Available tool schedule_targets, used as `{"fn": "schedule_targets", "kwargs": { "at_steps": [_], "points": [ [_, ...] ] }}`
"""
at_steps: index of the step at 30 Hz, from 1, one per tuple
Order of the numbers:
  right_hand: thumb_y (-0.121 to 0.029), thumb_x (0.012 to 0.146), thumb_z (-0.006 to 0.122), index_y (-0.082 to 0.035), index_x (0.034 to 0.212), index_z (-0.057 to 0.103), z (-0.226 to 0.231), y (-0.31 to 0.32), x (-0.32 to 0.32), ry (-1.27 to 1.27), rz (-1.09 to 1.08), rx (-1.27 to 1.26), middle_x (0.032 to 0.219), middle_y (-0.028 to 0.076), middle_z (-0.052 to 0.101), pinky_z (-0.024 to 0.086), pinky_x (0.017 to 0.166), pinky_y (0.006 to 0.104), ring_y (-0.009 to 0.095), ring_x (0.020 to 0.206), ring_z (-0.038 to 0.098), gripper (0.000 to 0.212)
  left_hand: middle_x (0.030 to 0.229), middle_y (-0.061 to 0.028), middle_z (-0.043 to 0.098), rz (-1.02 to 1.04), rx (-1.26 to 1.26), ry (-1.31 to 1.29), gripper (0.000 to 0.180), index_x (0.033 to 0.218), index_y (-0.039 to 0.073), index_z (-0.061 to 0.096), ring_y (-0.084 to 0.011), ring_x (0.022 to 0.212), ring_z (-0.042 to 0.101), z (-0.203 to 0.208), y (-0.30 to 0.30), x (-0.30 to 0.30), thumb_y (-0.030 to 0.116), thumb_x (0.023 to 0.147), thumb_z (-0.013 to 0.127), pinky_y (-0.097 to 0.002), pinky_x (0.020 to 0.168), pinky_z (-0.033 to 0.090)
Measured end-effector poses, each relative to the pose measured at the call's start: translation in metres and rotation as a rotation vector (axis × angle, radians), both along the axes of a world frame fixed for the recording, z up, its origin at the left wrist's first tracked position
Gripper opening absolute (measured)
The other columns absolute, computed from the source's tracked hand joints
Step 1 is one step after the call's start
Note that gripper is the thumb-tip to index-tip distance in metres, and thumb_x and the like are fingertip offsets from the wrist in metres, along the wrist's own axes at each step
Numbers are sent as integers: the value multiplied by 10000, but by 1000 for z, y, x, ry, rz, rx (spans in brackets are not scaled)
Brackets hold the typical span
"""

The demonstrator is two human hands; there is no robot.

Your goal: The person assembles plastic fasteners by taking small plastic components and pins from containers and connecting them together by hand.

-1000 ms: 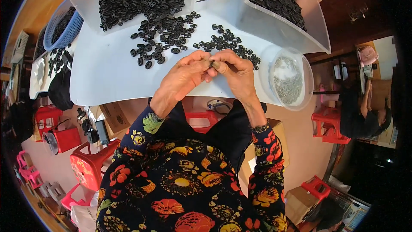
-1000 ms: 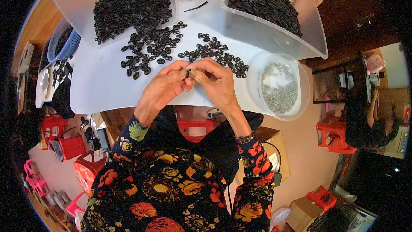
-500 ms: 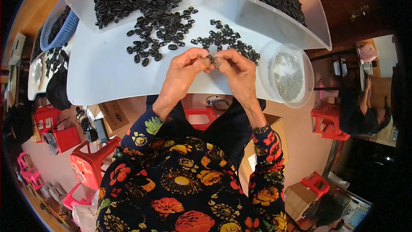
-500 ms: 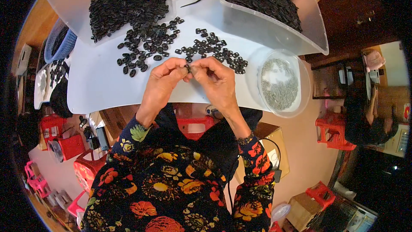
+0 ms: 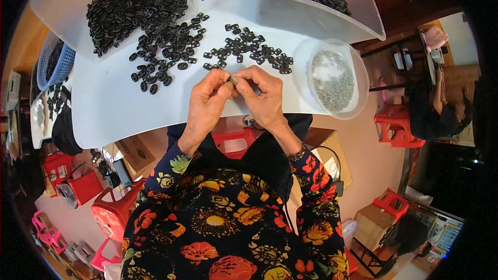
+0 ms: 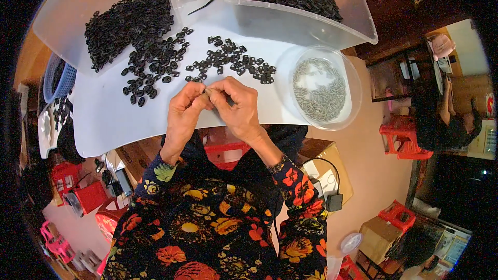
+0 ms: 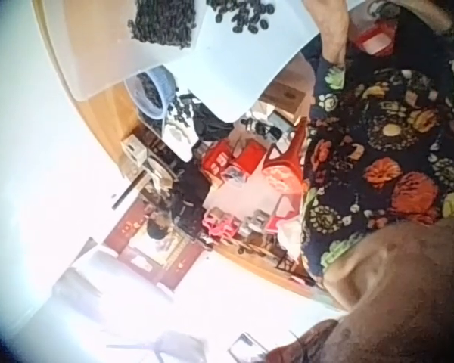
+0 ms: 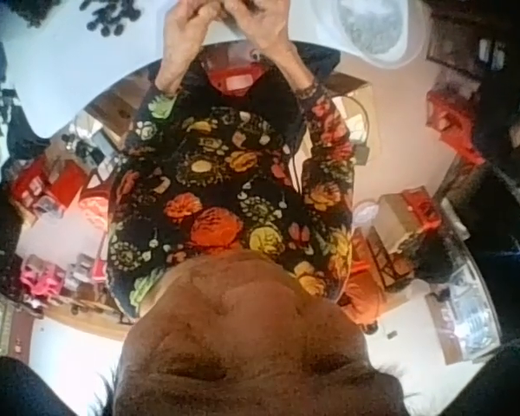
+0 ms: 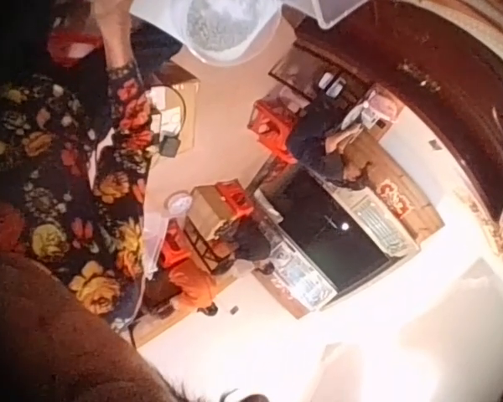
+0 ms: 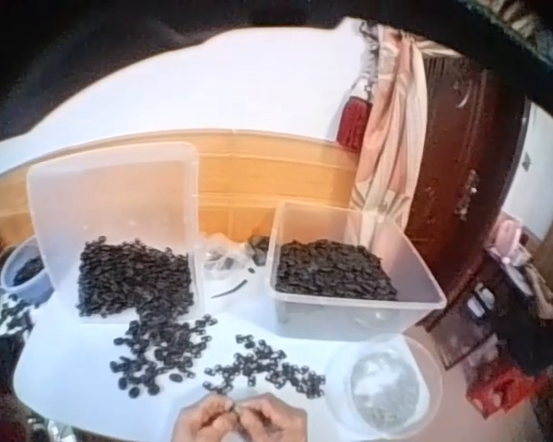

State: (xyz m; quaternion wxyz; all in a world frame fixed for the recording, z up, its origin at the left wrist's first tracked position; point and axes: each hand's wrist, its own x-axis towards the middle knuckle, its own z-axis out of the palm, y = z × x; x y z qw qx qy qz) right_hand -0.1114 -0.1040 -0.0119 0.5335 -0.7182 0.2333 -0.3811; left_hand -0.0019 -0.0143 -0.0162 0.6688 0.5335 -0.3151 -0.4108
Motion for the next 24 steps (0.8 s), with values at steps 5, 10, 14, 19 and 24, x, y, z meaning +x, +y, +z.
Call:
{"fn": "schedule_targets", "kwargs": {
  "at_steps": [5,10,14,19,24],
  "points": [
    [-44,870,605,21,845,616,9,-2,-9,-25,-7,139,708,35,602,438,557,209,56,627,537,71,764,-38,600,-47,44,-44,98,959,-9,554,-84,721,557,2,-3,1,54,921,488,-237,683,462],
    [-74,879,630,12,882,632,5,0,-12,-36,-11,115,731,-4,587,389,565,208,44,650,474,86,780,-39,585,-57,89,-168,96,903,-14,551,-95,721,563,5,2,4,23,892,464,-231,694,455],
    [-54,869,621,19,886,631,17,-1,-22,23,-16,58,734,13,601,423,588,226,60,656,504,76,775,-19,568,-78,74,-226,91,858,5,555,-84,704,544,1,5,6,32,883,471,-216,651,416],
    [-39,844,598,-9,886,649,60,-37,-65,198,-196,-194,736,48,637,443,560,240,67,634,543,73,751,1,562,-58,116,-223,102,838,19,557,-65,657,501,8,5,5,73,891,490,-201,608,381],
    [-52,815,629,-7,909,661,57,-121,-135,683,-356,-503,813,97,656,488,640,289,180,679,628,108,669,24,546,-72,111,-252,108,850,34,579,-34,613,424,5,2,2,91,887,495,-200,549,317]
  ]
}}
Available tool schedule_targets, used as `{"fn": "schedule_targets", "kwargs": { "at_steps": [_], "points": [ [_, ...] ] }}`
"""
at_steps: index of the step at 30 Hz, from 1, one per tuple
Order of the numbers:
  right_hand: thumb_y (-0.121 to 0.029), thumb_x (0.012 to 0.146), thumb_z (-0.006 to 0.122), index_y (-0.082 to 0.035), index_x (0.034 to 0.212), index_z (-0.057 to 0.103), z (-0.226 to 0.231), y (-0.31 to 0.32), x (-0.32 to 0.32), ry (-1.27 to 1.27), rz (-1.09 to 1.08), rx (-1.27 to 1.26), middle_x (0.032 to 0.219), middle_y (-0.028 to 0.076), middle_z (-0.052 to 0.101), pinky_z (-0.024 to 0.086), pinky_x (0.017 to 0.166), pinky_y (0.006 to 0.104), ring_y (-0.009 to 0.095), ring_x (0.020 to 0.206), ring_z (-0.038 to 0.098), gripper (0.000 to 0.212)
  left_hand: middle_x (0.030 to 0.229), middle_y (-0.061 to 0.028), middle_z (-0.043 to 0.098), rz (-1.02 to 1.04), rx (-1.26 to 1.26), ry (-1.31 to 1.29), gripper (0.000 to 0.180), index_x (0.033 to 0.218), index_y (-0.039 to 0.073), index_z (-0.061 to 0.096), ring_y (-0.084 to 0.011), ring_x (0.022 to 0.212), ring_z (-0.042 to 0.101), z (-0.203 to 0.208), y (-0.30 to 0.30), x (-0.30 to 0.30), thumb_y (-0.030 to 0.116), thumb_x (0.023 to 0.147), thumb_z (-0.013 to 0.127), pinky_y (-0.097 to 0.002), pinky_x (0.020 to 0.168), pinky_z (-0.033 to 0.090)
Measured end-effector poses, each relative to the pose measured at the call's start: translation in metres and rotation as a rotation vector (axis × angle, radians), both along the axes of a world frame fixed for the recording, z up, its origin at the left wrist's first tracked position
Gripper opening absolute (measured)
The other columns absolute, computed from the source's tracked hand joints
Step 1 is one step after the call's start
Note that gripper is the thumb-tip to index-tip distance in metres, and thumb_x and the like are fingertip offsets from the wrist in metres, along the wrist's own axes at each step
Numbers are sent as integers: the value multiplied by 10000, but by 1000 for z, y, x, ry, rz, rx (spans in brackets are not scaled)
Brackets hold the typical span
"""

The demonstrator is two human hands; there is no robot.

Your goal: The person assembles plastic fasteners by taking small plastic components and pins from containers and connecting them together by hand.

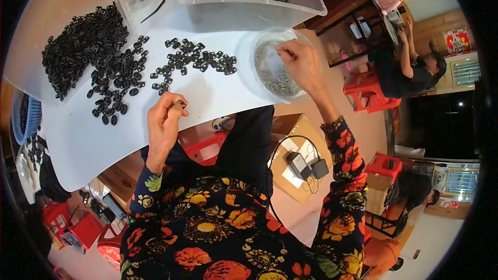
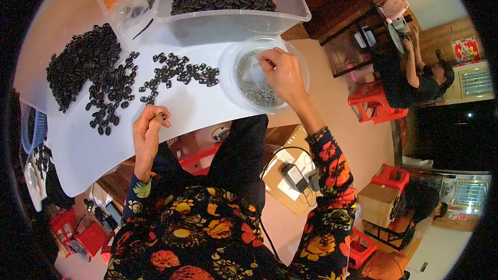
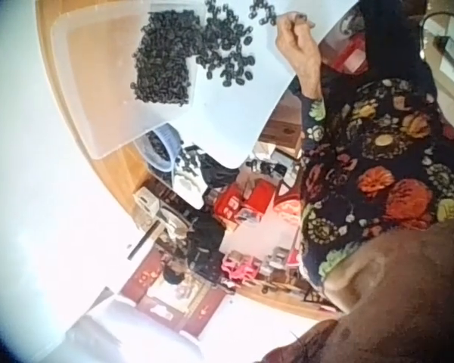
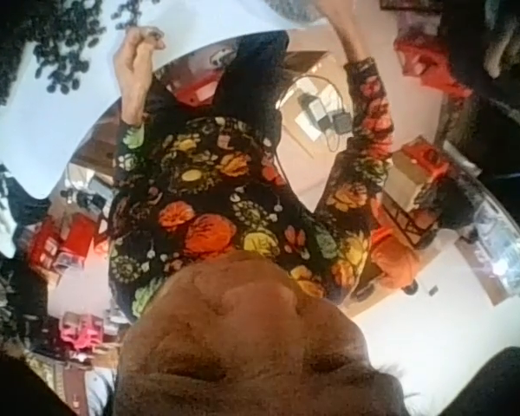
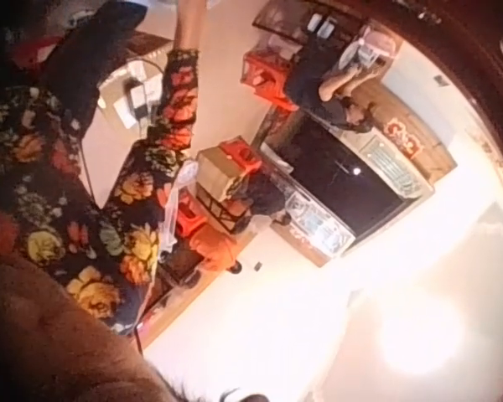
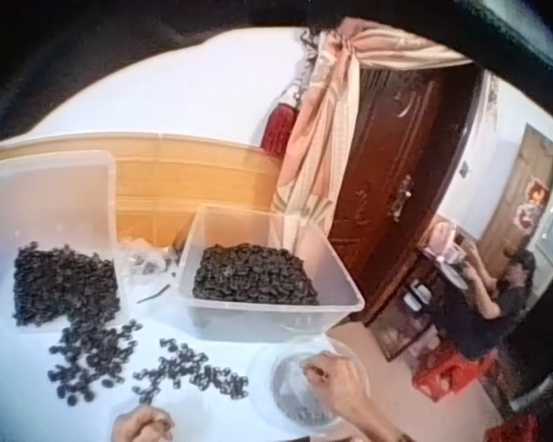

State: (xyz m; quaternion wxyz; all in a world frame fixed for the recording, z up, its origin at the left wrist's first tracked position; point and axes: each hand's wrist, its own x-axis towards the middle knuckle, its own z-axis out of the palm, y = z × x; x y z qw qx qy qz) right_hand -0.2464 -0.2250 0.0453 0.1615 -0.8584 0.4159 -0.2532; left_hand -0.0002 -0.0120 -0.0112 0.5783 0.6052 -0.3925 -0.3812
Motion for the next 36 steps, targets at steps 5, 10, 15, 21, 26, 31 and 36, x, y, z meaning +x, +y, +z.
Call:
{"fn": "schedule_targets", "kwargs": {
  "at_steps": [5,10,15,21,26,31,36],
  "points": [
    [-59,773,637,-26,878,676,-17,-15,-8,170,133,-19,800,138,632,493,644,351,291,682,617,117,664,26,529,11,5,-22,106,845,34,575,-32,599,413,0,1,-2,82,878,486,-200,534,313],
    [-49,756,624,7,819,641,-19,-17,-1,187,172,-107,781,162,613,483,646,391,341,691,598,86,652,30,508,8,-2,-45,102,836,33,570,-31,598,413,-3,2,-1,76,871,484,-201,528,311],
    [-10,722,592,45,741,580,-20,-22,4,299,246,-170,768,184,604,473,628,419,367,681,584,60,648,27,507,22,26,-82,98,830,25,568,-31,586,396,-1,2,-1,65,845,480,-203,516,303],
    [28,684,595,33,756,582,-11,-21,5,276,79,-162,733,172,600,483,600,356,291,660,607,74,662,20,516,3,12,-59,88,837,12,559,-40,590,399,-2,0,0,52,828,481,-207,521,318],
    [25,725,622,-29,910,661,24,37,59,-261,118,309,703,35,642,489,612,250,89,640,599,196,753,-9,543,22,50,-60,117,841,3,563,-71,675,482,3,5,4,54,842,458,-218,640,373],
    [23,806,624,-18,944,670,-15,101,94,-573,316,737,756,-12,641,479,645,223,54,684,578,151,706,2,507,6,-118,67,87,866,-10,532,-63,638,427,-8,0,1,49,830,479,-217,572,365],
    [2,841,639,-2,932,665,-46,109,114,-618,310,954,764,-5,632,468,657,204,50,695,562,96,700,11,491,20,-97,97,99,891,0,517,-57,622,400,-8,3,3,84,855,476,-217,553,351]
  ]
}}
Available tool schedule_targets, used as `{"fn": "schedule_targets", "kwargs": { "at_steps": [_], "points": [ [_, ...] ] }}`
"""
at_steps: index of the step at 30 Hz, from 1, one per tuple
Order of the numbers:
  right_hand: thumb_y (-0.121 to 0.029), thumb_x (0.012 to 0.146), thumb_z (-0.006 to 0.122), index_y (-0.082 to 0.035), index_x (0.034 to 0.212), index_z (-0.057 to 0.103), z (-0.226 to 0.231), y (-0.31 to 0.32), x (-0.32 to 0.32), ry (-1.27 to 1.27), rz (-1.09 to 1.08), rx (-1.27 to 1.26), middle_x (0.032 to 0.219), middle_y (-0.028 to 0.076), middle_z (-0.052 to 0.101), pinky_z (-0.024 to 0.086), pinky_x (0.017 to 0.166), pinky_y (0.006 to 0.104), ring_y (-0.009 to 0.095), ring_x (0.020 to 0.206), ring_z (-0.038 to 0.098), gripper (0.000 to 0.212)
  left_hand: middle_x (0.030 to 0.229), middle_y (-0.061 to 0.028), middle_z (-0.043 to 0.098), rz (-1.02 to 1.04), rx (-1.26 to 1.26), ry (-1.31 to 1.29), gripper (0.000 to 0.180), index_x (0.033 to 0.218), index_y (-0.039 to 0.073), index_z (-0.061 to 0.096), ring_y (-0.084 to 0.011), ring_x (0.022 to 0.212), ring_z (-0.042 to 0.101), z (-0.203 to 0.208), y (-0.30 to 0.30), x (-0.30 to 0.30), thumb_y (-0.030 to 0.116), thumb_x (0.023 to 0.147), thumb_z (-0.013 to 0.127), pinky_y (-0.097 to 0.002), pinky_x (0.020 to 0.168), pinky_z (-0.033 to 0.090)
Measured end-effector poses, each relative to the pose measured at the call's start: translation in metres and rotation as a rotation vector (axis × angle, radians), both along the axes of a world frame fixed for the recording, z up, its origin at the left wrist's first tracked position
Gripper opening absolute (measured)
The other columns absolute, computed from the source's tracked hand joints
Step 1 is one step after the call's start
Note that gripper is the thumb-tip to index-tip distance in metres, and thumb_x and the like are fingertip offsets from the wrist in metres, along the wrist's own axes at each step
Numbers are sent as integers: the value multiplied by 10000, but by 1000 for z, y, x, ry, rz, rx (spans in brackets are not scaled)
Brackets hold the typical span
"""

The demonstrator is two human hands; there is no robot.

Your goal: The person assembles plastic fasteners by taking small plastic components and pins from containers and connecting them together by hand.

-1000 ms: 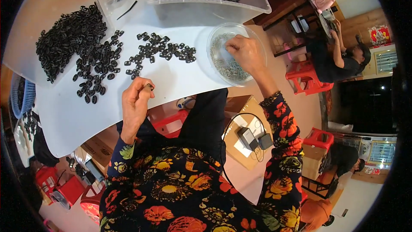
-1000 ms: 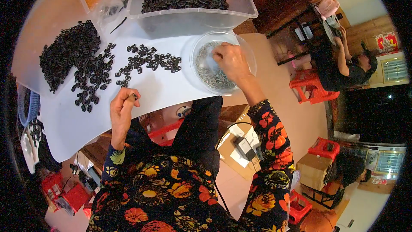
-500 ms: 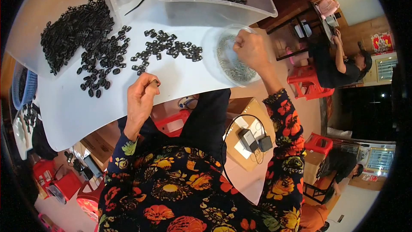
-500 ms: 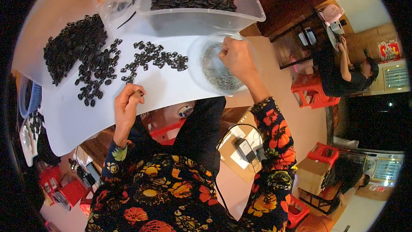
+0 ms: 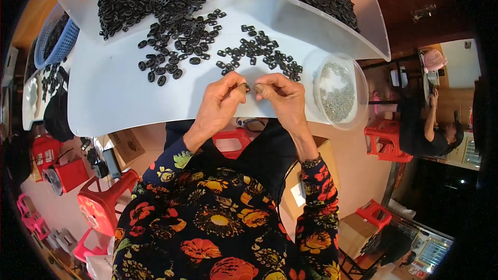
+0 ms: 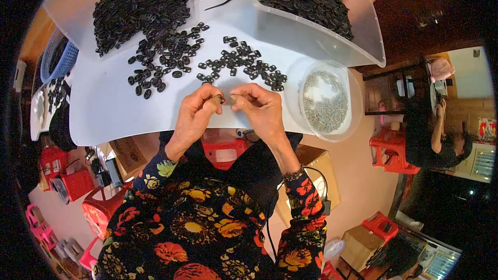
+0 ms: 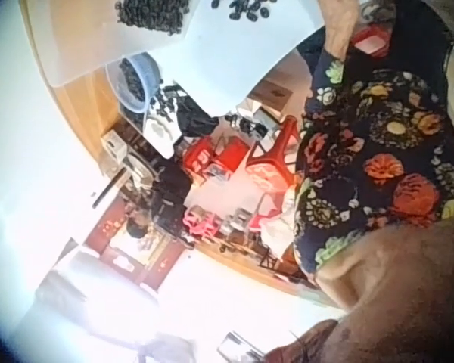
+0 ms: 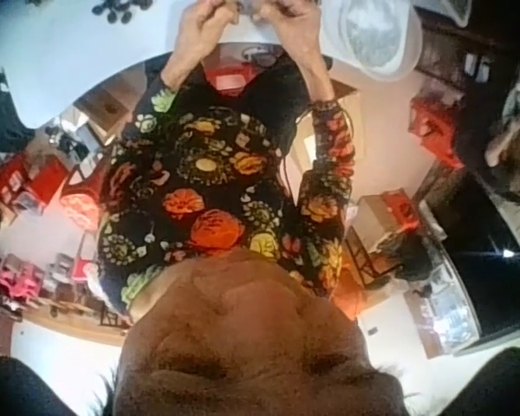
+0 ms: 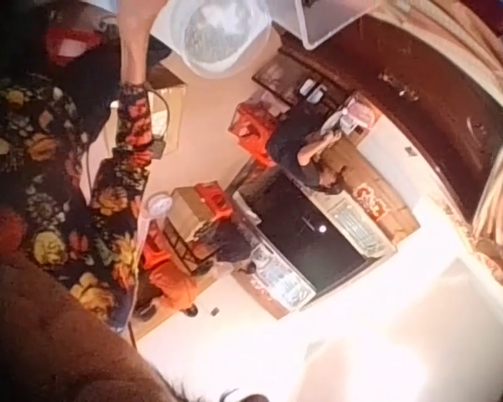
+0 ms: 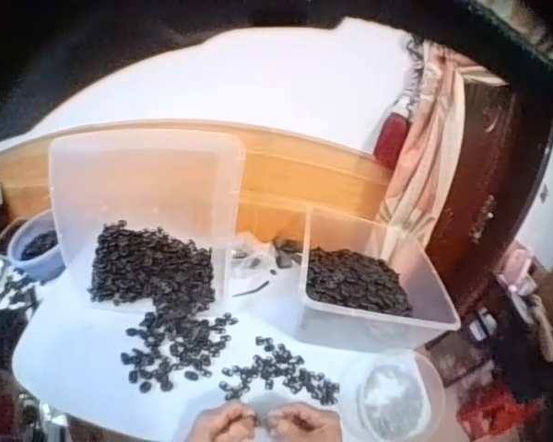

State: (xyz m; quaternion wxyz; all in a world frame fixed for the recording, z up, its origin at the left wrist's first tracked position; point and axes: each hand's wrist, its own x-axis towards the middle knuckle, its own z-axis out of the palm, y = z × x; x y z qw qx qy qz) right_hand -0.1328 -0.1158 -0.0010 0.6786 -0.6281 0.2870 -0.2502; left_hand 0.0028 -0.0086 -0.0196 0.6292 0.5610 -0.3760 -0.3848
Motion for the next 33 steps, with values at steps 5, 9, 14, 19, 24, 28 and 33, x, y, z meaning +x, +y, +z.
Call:
{"fn": "schedule_targets", "kwargs": {
  "at_steps": [5,9,14,19,24,28,33],
  "points": [
    [-12,832,668,-18,947,663,-3,-5,7,0,6,0,791,-16,633,466,672,199,49,706,554,115,668,12,476,-12,45,-80,88,882,6,513,-55,587,376,5,2,3,82,855,478,-220,523,339],
    [-17,827,679,-18,951,660,-3,-1,11,-51,-39,44,824,-14,639,467,690,198,52,740,563,125,668,3,478,-3,69,-86,82,886,2,514,-61,589,383,7,2,1,67,853,477,-226,529,350],
    [-30,838,677,-7,968,653,-2,7,16,-122,-155,90,882,2,650,471,732,205,63,782,579,135,685,-10,508,40,8,-46,78,873,-12,520,-71,632,457,9,-2,-5,55,860,482,-227,576,399],
    [-42,845,675,-11,979,651,0,19,23,-99,-212,89,879,2,647,468,737,204,61,790,575,139,697,-14,538,69,-40,2,83,871,-12,531,-68,655,483,4,-1,-7,59,867,490,-222,594,408],
    [-35,850,668,-17,987,650,-3,20,24,-111,-232,75,879,1,643,464,729,200,58,792,569,140,695,-5,554,69,-30,51,86,869,-4,544,-47,642,459,5,-3,-8,69,871,499,-209,561,383],
    [-28,853,661,-13,987,651,-3,24,30,-136,-225,23,876,-1,643,459,710,193,53,785,563,135,703,6,568,102,-47,104,92,871,-1,551,-28,615,422,0,-1,-7,77,876,503,-199,522,351],
    [-38,861,653,-5,963,659,2,14,29,-75,-180,19,829,-11,637,451,670,192,43,736,544,107,717,5,583,110,-15,85,78,884,3,550,-23,626,437,1,-1,-6,64,880,502,-196,525,351]
  ]
}}
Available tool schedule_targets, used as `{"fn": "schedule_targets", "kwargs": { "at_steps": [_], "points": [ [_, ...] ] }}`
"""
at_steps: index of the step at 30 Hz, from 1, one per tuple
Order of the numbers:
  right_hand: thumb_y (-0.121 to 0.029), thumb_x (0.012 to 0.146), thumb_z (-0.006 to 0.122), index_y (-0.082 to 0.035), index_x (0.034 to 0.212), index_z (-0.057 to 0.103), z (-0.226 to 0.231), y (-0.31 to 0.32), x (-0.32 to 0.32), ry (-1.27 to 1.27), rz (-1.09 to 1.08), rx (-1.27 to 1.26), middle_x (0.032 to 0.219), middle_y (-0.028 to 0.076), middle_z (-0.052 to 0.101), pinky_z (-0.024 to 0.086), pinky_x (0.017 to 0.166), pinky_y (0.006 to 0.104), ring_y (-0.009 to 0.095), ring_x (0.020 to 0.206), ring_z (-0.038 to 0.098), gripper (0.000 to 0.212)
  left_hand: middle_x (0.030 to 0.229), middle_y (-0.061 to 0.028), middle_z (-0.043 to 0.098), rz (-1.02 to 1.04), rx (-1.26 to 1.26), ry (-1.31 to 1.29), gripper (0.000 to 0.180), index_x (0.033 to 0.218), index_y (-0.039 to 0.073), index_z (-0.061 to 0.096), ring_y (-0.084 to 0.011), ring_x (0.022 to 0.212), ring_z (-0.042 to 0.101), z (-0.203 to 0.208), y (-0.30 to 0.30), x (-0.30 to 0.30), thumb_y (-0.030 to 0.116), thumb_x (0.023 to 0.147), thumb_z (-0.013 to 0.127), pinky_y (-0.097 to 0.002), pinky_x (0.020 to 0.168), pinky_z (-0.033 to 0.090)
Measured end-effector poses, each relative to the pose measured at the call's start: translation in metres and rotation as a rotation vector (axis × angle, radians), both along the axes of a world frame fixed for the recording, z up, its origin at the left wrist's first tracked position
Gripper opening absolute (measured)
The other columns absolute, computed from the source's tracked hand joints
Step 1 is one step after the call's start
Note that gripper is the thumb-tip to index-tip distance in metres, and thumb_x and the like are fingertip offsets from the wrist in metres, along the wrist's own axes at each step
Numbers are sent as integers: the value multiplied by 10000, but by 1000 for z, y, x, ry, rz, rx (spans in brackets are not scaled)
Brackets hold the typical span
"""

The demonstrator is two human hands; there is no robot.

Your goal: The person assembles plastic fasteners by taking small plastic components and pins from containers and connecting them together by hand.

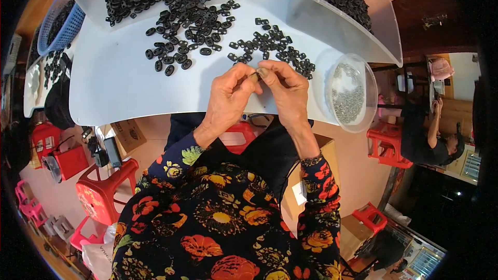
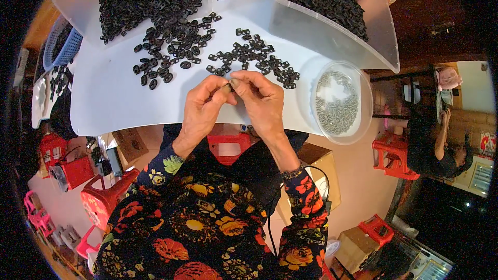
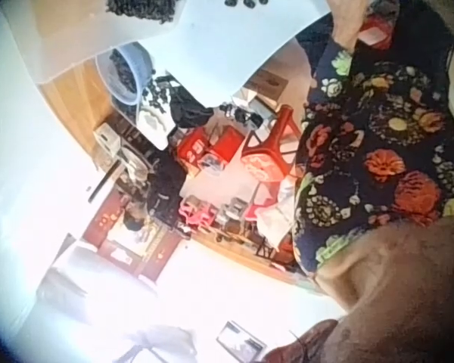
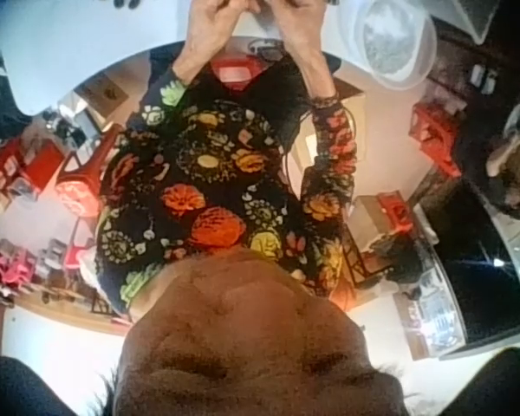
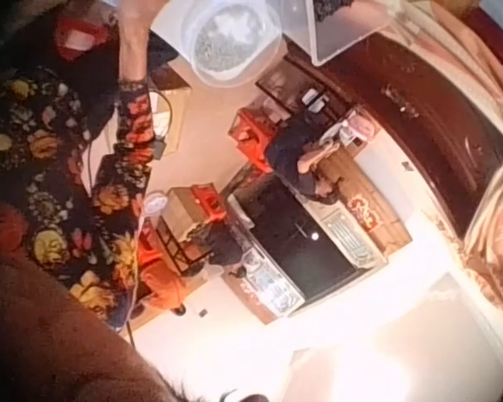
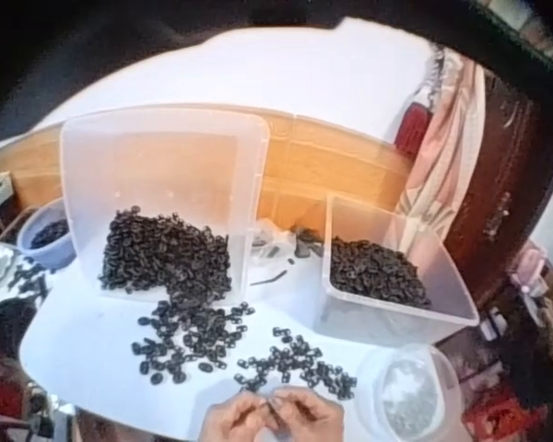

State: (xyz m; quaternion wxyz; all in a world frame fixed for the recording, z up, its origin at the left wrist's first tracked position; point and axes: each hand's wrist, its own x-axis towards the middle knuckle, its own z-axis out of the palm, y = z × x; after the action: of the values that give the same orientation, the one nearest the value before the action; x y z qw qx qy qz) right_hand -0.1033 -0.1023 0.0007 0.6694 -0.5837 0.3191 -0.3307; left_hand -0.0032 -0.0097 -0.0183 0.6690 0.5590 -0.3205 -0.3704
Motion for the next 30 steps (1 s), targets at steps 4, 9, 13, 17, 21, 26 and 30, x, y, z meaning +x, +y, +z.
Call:
{"fn": "schedule_targets", "kwargs": {
  "at_steps": [4,9,13,17,21,26,30],
  "points": [
    [-59,868,651,-3,925,663,3,-10,-6,83,146,-81,776,-18,631,437,640,188,35,695,524,81,736,-3,601,-12,-25,72,55,909,10,543,-26,660,478,-5,0,-1,28,880,499,-189,554,372],
    [-80,875,648,2,852,646,4,-3,-4,130,134,-59,741,-22,621,430,629,181,30,677,516,85,742,-4,608,-21,-21,101,41,909,6,538,-29,669,483,-4,-1,-2,16,879,512,-191,568,388],
    [-107,886,641,0,802,623,8,5,2,104,48,-86,705,-30,592,409,594,179,26,639,492,137,730,0,605,19,-59,27,42,908,0,537,-24,670,473,-6,-2,-4,17,875,516,-192,562,386],
    [-113,887,642,4,810,623,9,-6,-3,140,129,-1,696,-28,587,402,582,180,24,631,488,141,737,13,606,14,-47,67,52,912,4,542,-22,668,473,-7,-1,-3,21,874,511,-187,559,384],
    [-103,884,642,4,819,628,12,-7,0,105,103,-38,693,-27,586,394,574,180,23,626,484,126,749,18,610,20,-27,83,56,915,11,546,-22,668,476,-3,0,-2,27,874,512,-186,555,383],
    [-96,885,640,-3,830,632,4,-5,1,78,138,-62,685,-27,581,376,555,180,28,612,471,108,755,9,605,6,-19,98,49,909,7,545,-25,693,494,-1,1,-2,22,875,512,-190,579,398],
    [-99,885,643,-4,831,627,1,2,0,99,88,-40,683,-27,577,383,557,181,30,615,474,111,757,0,599,30,-74,112,40,899,1,542,-33,704,501,-2,-1,-7,15,874,514,-200,603,416]
  ]
}}
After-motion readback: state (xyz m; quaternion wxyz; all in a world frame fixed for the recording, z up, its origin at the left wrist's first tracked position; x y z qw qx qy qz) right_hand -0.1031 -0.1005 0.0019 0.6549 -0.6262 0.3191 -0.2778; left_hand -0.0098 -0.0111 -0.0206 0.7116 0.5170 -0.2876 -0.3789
